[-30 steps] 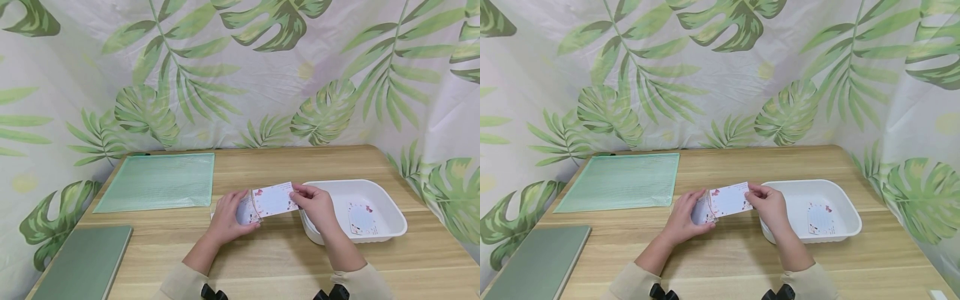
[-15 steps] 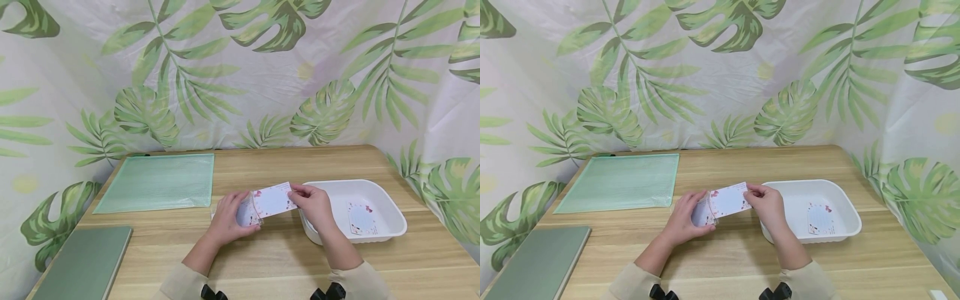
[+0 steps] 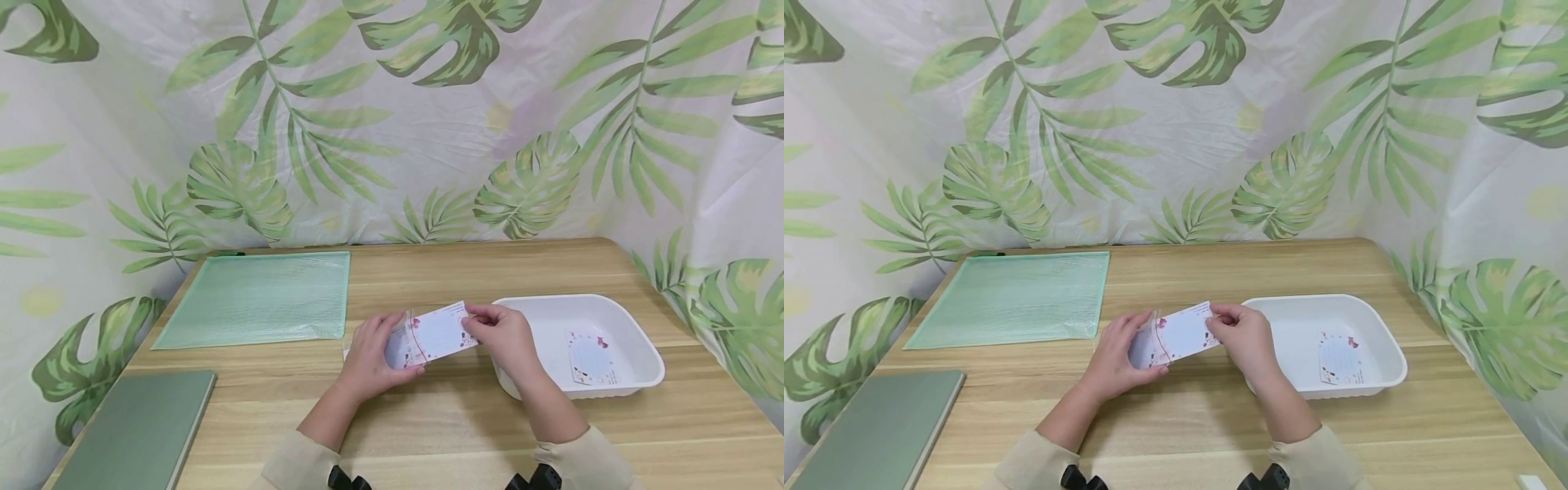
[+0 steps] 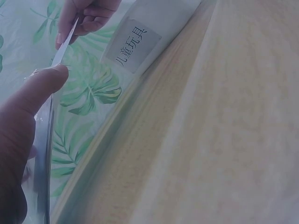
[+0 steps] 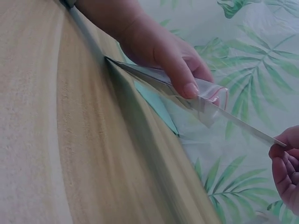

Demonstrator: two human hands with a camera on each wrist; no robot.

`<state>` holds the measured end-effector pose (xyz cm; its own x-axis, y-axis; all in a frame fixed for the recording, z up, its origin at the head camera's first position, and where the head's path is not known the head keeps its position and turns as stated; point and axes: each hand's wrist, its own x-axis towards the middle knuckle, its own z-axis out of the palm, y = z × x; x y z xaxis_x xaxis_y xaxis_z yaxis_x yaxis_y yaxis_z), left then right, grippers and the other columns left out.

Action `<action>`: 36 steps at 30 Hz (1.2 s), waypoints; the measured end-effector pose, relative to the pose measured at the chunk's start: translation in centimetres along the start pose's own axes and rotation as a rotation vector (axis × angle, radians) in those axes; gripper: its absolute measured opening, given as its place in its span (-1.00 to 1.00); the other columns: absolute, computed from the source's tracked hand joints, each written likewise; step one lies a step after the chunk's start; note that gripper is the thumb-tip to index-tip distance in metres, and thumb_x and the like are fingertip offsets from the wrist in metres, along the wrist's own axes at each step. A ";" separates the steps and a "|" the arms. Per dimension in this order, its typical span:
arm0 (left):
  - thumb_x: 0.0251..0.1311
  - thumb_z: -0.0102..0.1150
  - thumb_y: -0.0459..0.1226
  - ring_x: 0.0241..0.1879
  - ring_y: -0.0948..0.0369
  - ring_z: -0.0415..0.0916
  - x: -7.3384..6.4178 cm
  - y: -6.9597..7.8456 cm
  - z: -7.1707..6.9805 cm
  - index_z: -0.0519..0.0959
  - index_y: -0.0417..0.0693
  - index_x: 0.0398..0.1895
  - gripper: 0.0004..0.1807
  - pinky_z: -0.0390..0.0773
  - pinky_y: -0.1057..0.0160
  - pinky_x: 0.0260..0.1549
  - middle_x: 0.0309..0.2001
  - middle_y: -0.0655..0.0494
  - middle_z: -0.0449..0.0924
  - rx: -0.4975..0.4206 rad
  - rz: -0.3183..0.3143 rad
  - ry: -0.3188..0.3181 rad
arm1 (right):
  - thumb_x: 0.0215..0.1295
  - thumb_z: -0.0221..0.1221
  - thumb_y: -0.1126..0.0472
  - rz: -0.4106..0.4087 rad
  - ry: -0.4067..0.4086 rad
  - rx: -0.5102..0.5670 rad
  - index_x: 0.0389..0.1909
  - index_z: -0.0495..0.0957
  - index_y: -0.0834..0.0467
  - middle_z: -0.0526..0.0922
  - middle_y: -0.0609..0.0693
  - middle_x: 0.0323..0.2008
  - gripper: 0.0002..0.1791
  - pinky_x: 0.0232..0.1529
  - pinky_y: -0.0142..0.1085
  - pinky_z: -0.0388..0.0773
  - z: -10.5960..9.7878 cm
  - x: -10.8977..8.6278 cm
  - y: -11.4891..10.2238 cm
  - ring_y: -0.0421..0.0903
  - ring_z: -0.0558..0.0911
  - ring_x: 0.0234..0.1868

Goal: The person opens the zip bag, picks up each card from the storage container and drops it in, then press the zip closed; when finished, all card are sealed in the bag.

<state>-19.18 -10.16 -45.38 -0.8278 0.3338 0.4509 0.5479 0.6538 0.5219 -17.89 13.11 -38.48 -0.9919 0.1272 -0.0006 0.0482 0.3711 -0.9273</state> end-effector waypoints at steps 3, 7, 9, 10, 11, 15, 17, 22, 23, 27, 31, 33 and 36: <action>-0.30 0.48 0.14 0.13 0.02 0.41 0.0 0.0 0.0 0.37 -0.04 0.36 0.04 0.34 -0.06 0.15 0.15 -0.02 0.47 -0.009 0.014 0.001 | 0.17 0.29 0.30 -0.016 -0.011 0.023 -0.03 0.67 0.30 0.72 0.16 -0.30 -0.67 -0.40 -0.51 0.55 0.9 0.0 0.2 -0.28 0.57 -0.40; -0.29 0.48 0.12 0.12 0.01 0.42 0.0 0.0 0.0 0.38 -0.06 0.35 0.03 0.34 -0.07 0.15 0.14 -0.03 0.48 -0.020 0.027 0.003 | 0.18 0.29 0.31 -0.023 -0.039 0.068 -0.04 0.67 0.32 0.72 0.15 -0.33 -0.68 -0.45 -0.48 0.53 2.2 -0.1 0.4 -0.28 0.55 -0.45; -0.28 0.48 0.12 0.12 0.01 0.43 0.0 0.0 0.0 0.39 -0.06 0.35 0.02 0.35 -0.07 0.14 0.14 -0.03 0.49 -0.016 0.034 0.006 | 0.20 0.27 0.32 -0.015 -0.058 0.098 -0.03 0.66 0.33 0.73 0.15 -0.33 -0.69 -0.48 -0.47 0.51 2.7 -0.2 0.4 -0.28 0.54 -0.48; -0.28 0.48 0.12 0.12 0.02 0.43 0.0 -0.1 0.0 0.39 -0.06 0.35 0.01 0.35 -0.06 0.14 0.15 -0.03 0.49 -0.012 0.038 0.009 | 0.21 0.26 0.33 -0.008 -0.068 0.117 -0.03 0.66 0.33 0.73 0.14 -0.32 -0.69 -0.49 -0.47 0.50 2.9 -0.2 0.4 -0.28 0.53 -0.49; -0.28 0.48 0.12 0.12 0.02 0.44 0.0 -0.1 0.1 0.39 -0.05 0.34 0.01 0.36 -0.05 0.14 0.14 -0.03 0.49 -0.008 0.044 0.013 | 0.22 0.24 0.33 -0.005 -0.079 0.133 -0.02 0.66 0.33 0.73 0.14 -0.32 -0.69 -0.50 -0.47 0.49 3.1 -0.3 0.4 -0.28 0.53 -0.50; -0.28 0.48 0.11 0.12 0.02 0.44 0.0 -0.2 0.1 0.40 -0.04 0.33 -0.01 0.37 -0.04 0.13 0.14 -0.04 0.50 0.003 0.057 0.022 | 0.21 0.23 0.35 -0.003 -0.122 0.176 -0.01 0.64 0.35 0.72 0.07 -0.36 -0.68 -0.50 -0.46 0.47 3.6 -0.2 0.6 -0.27 0.51 -0.52; -0.28 0.48 0.10 0.12 0.01 0.45 0.0 -0.2 0.1 0.40 -0.04 0.33 -0.02 0.37 -0.05 0.12 0.13 -0.04 0.50 0.004 0.056 0.023 | 0.20 0.23 0.34 -0.003 -0.145 0.183 0.00 0.64 0.33 0.70 0.00 -0.39 -0.67 -0.49 -0.45 0.45 3.9 -0.1 0.9 -0.26 0.51 -0.51; -0.28 0.48 0.10 0.12 0.01 0.45 0.0 -0.2 0.1 0.41 -0.05 0.33 -0.02 0.37 -0.07 0.13 0.13 -0.04 0.51 -0.004 0.043 0.018 | 0.19 0.29 0.28 -0.013 -0.199 0.167 -0.04 0.68 0.27 0.71 -0.05 -0.35 -0.69 -0.40 -0.44 0.46 4.9 0.2 1.8 -0.27 0.52 -0.39; -0.28 0.48 0.10 0.12 0.01 0.45 0.0 -0.2 0.1 0.41 -0.06 0.33 -0.01 0.37 -0.07 0.13 0.13 -0.04 0.51 -0.005 0.041 0.016 | 0.18 0.30 0.27 -0.019 -0.204 0.156 -0.05 0.69 0.26 0.72 -0.03 -0.33 -0.70 -0.37 -0.44 0.47 5.1 0.2 1.9 -0.28 0.53 -0.37; -0.28 0.48 0.10 0.12 0.01 0.44 0.0 -0.1 0.0 0.41 -0.08 0.33 -0.01 0.35 -0.08 0.13 0.13 -0.05 0.50 -0.013 0.036 0.009 | 0.17 0.33 0.22 -0.022 -0.221 0.103 -0.10 0.72 0.20 0.74 0.02 -0.28 -0.73 -0.27 -0.41 0.48 5.7 0.4 2.1 -0.26 0.55 -0.29; -0.26 0.47 0.11 0.13 0.01 0.43 -0.1 -0.1 0.0 0.41 -0.09 0.33 -0.01 0.34 -0.09 0.14 0.14 -0.05 0.49 -0.018 0.037 0.006 | 0.16 0.32 0.22 -0.013 -0.235 0.064 -0.13 0.73 0.18 0.68 -0.02 -0.37 -0.75 -0.31 -0.40 0.43 6.1 0.5 2.1 -0.22 0.50 -0.32; -0.26 0.46 0.11 0.13 0.01 0.43 -0.1 -0.1 0.0 0.40 -0.08 0.33 -0.01 0.35 -0.08 0.14 0.15 -0.05 0.49 -0.018 0.035 0.007 | 0.16 0.31 0.24 -0.028 -0.241 0.049 -0.13 0.73 0.20 0.67 -0.01 -0.40 -0.75 -0.34 -0.40 0.41 6.2 0.6 2.1 -0.21 0.48 -0.34; -0.26 0.46 0.11 0.13 0.02 0.43 -0.1 0.0 0.0 0.40 -0.06 0.34 -0.01 0.35 -0.08 0.15 0.15 -0.04 0.49 -0.016 0.031 0.007 | 0.19 0.30 0.23 -0.043 -0.250 0.045 -0.13 0.73 0.20 0.71 0.01 -0.33 -0.76 -0.31 -0.40 0.42 6.1 0.5 2.1 -0.23 0.50 -0.32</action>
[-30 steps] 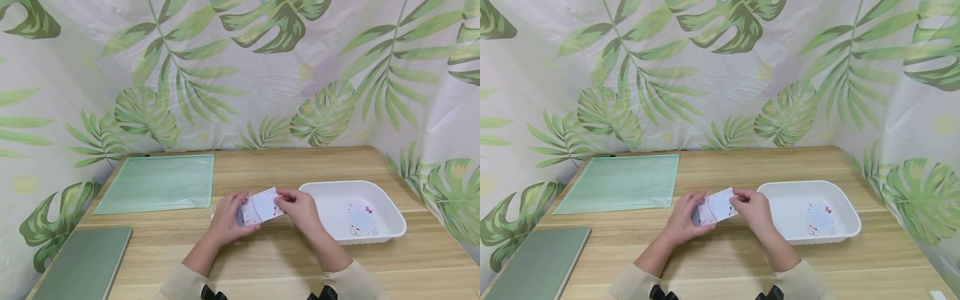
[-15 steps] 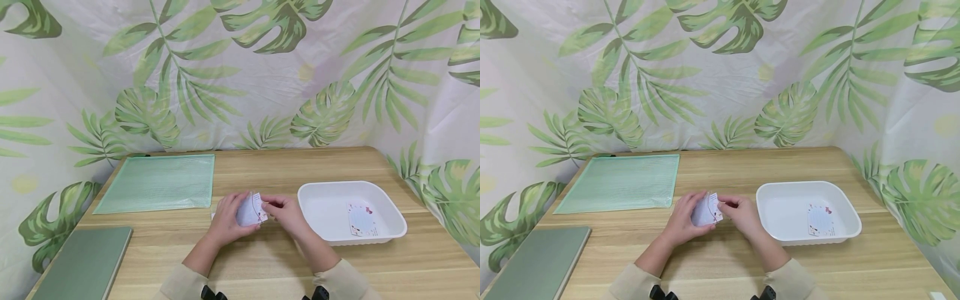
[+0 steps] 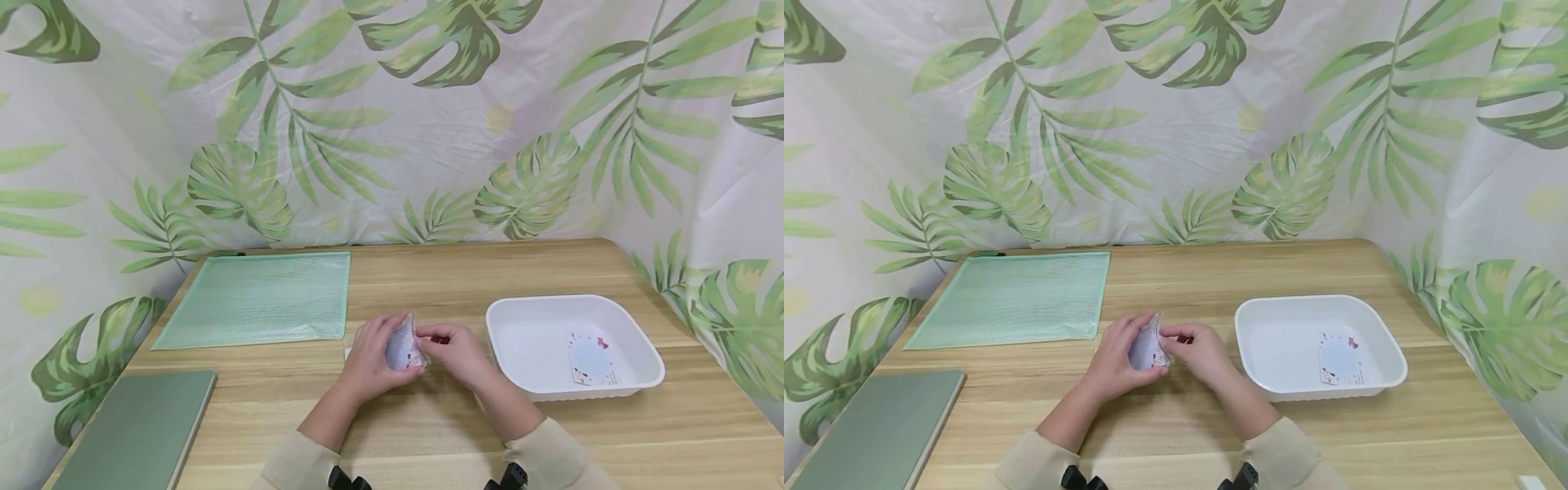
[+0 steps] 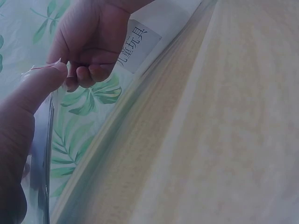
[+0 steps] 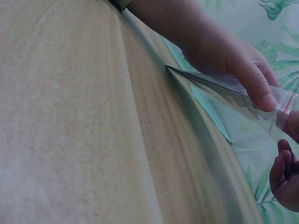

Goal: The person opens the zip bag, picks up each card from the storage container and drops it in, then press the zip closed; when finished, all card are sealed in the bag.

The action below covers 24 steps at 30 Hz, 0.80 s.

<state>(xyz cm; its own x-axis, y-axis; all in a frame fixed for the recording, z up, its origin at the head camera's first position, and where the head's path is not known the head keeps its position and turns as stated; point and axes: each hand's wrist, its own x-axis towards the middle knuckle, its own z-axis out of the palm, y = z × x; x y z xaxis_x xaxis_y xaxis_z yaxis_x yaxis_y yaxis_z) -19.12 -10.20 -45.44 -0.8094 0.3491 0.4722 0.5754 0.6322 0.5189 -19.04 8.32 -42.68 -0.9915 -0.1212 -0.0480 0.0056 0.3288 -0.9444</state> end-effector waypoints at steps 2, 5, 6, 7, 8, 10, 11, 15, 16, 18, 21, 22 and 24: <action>-0.27 0.47 0.11 0.13 0.01 0.43 0.0 0.1 0.0 0.39 -0.06 0.34 -0.01 0.35 -0.08 0.15 0.15 -0.05 0.49 -0.003 -0.002 0.001 | 0.22 0.29 0.20 -0.007 -0.004 0.001 -0.11 0.72 0.20 0.72 0.04 -0.25 -0.74 -0.27 -0.39 0.43 -0.3 -0.2 -0.2 -0.24 0.51 -0.29; -0.28 0.47 0.11 0.12 0.00 0.43 0.0 0.1 0.0 0.38 -0.06 0.35 0.01 0.36 -0.09 0.14 0.15 -0.06 0.49 -0.006 -0.001 0.000 | 0.24 0.28 0.17 -0.005 0.008 0.000 -0.06 0.70 0.21 0.73 0.05 -0.20 -0.71 -0.26 -0.39 0.46 -1.4 -0.5 -0.6 -0.25 0.52 -0.26; -0.28 0.47 0.11 0.12 0.00 0.43 0.0 0.1 -0.1 0.38 -0.06 0.35 0.02 0.36 -0.08 0.14 0.14 -0.06 0.49 -0.005 -0.003 -0.001 | 0.24 0.28 0.18 -0.013 0.013 -0.009 -0.05 0.69 0.23 0.72 0.06 -0.22 -0.70 -0.28 -0.39 0.46 -1.9 -0.7 -0.8 -0.25 0.52 -0.28; -0.28 0.47 0.12 0.11 0.00 0.44 0.0 0.1 -0.1 0.38 -0.06 0.35 0.02 0.37 -0.08 0.14 0.14 -0.05 0.49 -0.006 -0.006 -0.002 | 0.24 0.28 0.18 -0.019 0.019 -0.024 -0.03 0.68 0.24 0.72 0.05 -0.25 -0.68 -0.30 -0.40 0.46 -2.5 -0.8 -1.0 -0.24 0.51 -0.29; -0.28 0.47 0.12 0.11 0.01 0.44 0.0 0.1 -0.1 0.37 -0.06 0.36 0.03 0.37 -0.08 0.14 0.14 -0.05 0.49 -0.006 -0.009 -0.004 | 0.24 0.28 0.19 -0.028 0.023 -0.040 -0.02 0.67 0.25 0.70 0.05 -0.28 -0.67 -0.33 -0.40 0.46 -3.1 -0.9 -1.2 -0.22 0.51 -0.31; -0.28 0.47 0.13 0.10 0.01 0.43 0.0 0.1 -0.1 0.37 -0.06 0.36 0.04 0.36 -0.08 0.14 0.14 -0.04 0.49 -0.011 -0.016 -0.009 | 0.24 0.28 0.20 -0.045 0.037 -0.084 -0.01 0.66 0.27 0.68 0.05 -0.33 -0.67 -0.37 -0.41 0.46 -4.6 -1.1 -1.4 -0.20 0.50 -0.34; -0.28 0.47 0.14 0.10 0.01 0.43 0.1 0.1 -0.1 0.37 -0.06 0.37 0.04 0.36 -0.08 0.14 0.14 -0.04 0.48 -0.011 -0.019 -0.010 | 0.25 0.28 0.20 -0.060 0.045 -0.112 -0.01 0.66 0.27 0.66 0.04 -0.34 -0.67 -0.38 -0.42 0.46 -5.5 -1.1 -1.4 -0.19 0.49 -0.35; -0.28 0.47 0.13 0.11 0.00 0.42 0.1 0.1 -0.1 0.37 -0.08 0.36 0.03 0.35 -0.08 0.15 0.14 -0.05 0.48 -0.016 -0.022 -0.012 | 0.28 0.25 0.17 -0.064 0.067 -0.224 0.04 0.63 0.27 0.65 0.05 -0.31 -0.64 -0.35 -0.42 0.46 -9.1 -1.1 -1.0 -0.17 0.49 -0.31; -0.29 0.47 0.13 0.11 0.00 0.42 0.1 0.1 -0.1 0.37 -0.08 0.35 0.03 0.34 -0.08 0.15 0.14 -0.05 0.47 -0.017 -0.025 -0.013 | 0.29 0.25 0.15 -0.056 0.074 -0.251 0.05 0.62 0.27 0.65 0.06 -0.30 -0.62 -0.34 -0.42 0.46 -10.1 -1.1 -0.8 -0.18 0.49 -0.30; -0.30 0.48 0.12 0.12 -0.01 0.41 0.1 0.1 -0.1 0.38 -0.09 0.35 0.03 0.34 -0.08 0.15 0.15 -0.06 0.47 -0.024 -0.030 -0.013 | 0.30 0.24 0.14 -0.035 0.083 -0.300 0.08 0.60 0.28 0.67 0.08 -0.25 -0.60 -0.31 -0.42 0.47 -11.9 -1.2 -0.3 -0.17 0.50 -0.27; -0.30 0.49 0.11 0.14 -0.03 0.40 0.1 0.1 -0.1 0.38 -0.09 0.35 0.03 0.33 -0.09 0.16 0.17 -0.07 0.46 -0.039 -0.041 -0.016 | 0.32 0.22 0.10 0.007 0.090 -0.375 0.13 0.57 0.28 0.68 0.13 -0.17 -0.55 -0.27 -0.41 0.47 -14.7 -1.3 0.7 -0.14 0.51 -0.21; -0.30 0.49 0.10 0.14 -0.03 0.40 0.1 0.1 0.0 0.38 -0.09 0.35 0.03 0.32 -0.09 0.17 0.17 -0.07 0.46 -0.043 -0.043 -0.017 | 0.33 0.21 0.09 0.022 0.086 -0.393 0.15 0.55 0.28 0.68 0.16 -0.12 -0.54 -0.25 -0.40 0.48 -15.5 -1.4 1.1 -0.12 0.52 -0.18; -0.30 0.49 0.10 0.15 -0.03 0.40 0.2 0.1 -0.1 0.38 -0.09 0.35 0.03 0.31 -0.10 0.18 0.18 -0.07 0.45 -0.046 -0.043 -0.020 | 0.35 0.19 0.05 0.053 0.066 -0.436 0.19 0.52 0.29 0.66 0.20 -0.04 -0.49 -0.20 -0.37 0.50 -17.1 -1.6 1.9 -0.06 0.54 -0.12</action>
<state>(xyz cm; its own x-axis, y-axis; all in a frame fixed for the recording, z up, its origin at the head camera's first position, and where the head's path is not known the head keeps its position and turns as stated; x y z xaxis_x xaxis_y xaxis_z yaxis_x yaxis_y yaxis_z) -19.18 -10.11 -45.27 -0.8353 0.3368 0.4345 0.5446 0.6148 0.5705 -19.71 25.18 -38.80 -0.9976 -0.0386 -0.0583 0.0147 0.6993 -0.7147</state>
